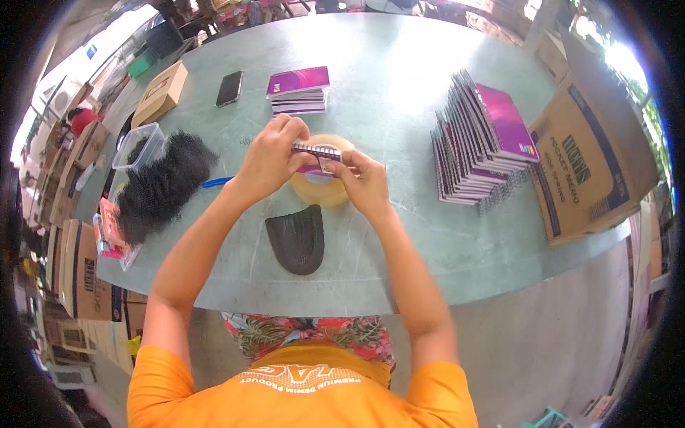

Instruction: The person assembles spiral notebooks by inserting a wire coil into the pre-punched holes of notebook covers and pages, then uses pliers to cut the excess wire.

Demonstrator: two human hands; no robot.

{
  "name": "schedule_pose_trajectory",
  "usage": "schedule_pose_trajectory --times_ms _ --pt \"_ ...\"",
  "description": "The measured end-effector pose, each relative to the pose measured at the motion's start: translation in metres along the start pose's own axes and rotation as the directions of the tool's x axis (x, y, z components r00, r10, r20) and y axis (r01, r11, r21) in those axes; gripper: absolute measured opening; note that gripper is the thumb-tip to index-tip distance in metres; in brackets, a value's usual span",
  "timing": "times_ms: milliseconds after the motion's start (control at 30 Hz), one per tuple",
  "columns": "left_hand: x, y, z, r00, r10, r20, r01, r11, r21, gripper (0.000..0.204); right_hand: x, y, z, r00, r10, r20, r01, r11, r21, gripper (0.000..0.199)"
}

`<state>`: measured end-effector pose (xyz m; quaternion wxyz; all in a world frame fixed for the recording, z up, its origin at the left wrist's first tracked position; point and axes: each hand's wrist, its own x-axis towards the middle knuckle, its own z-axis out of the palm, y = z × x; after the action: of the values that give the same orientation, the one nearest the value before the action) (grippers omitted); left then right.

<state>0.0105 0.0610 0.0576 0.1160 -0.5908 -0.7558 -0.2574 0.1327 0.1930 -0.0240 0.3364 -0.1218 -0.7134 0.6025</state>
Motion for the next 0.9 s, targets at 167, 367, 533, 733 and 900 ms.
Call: schedule_pose_trajectory --times_ms 167,367,533,733,900 --pt "0.004 -0.009 -0.002 0.973 0.118 0.2 -0.123 0.992 0.014 0.03 -0.001 0.002 -0.001 0.962 -0.273 -0.029 0.244 0.898 -0.366 0.022" --pt "0.021 0.004 -0.001 0.984 0.137 0.114 -0.113 0.974 -0.197 0.027 -0.007 -0.006 -0.006 0.996 -0.062 -0.058 0.045 0.965 -0.257 0.013" --pt "0.03 0.003 0.0 0.966 0.104 0.236 -0.029 0.953 -0.301 0.021 -0.01 0.001 -0.008 0.998 0.033 -0.056 -0.04 0.991 -0.125 0.01" --pt "0.026 0.001 0.018 0.972 0.232 0.047 -0.2 0.911 -0.362 0.019 -0.01 0.007 -0.008 0.996 0.04 -0.082 -0.049 0.993 -0.112 0.01" --pt "0.032 0.0 0.01 0.959 0.265 0.101 -0.217 0.916 -0.339 0.018 -0.006 0.008 -0.004 0.992 0.104 -0.07 -0.103 0.995 0.006 0.011"
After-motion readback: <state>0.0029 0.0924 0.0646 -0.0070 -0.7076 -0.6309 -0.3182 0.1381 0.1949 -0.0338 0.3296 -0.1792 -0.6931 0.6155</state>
